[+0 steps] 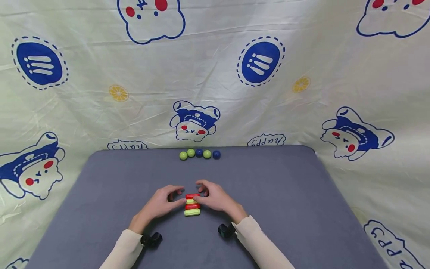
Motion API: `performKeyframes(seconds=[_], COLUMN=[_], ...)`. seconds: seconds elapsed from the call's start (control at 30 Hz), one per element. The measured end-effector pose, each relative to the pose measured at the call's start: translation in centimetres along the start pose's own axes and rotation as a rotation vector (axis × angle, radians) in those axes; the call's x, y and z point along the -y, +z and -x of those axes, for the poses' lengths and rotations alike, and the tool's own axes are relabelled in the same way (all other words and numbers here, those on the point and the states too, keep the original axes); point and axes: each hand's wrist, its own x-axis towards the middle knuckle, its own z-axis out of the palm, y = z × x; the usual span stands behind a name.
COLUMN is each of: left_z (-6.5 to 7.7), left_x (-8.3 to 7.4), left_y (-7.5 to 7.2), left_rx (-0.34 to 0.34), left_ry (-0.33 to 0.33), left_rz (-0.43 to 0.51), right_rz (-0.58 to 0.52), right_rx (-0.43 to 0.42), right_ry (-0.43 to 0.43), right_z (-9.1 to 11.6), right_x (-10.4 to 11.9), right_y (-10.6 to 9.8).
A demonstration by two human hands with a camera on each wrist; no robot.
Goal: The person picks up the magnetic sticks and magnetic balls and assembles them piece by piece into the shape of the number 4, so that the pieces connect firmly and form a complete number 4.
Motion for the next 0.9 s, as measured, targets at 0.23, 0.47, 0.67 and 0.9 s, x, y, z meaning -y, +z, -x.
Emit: performKeyframes(seconds=[0.23, 0.47, 0.67, 0.9], left_z=[-0.7, -1.0, -1.2, -1.2], left_x=[-0.4, -0.6, -0.6, -0.6], left_y=[0.8, 1.4, 1.5, 1.3], left_rx=[-0.024, -0.045, -0.051, -0.04], left_ry=[0.045, 0.058, 0.053, 0.053], left_rz=[-0.008, -0.05, -0.035, -0.024], right_rz=[0.031, 0.066, 0.074, 0.092], right_rx=[-0.029, -0.052, -0.07, -0.054], right_ry=[-0.037, -0.054, -0.072, -0.064], right_z=[-0.2, -0.4, -0.5, -0.7], right_x=[-0.2, -0.3, -0.2, -0.1], right_y=[0.4, 0.8, 1.1, 1.0])
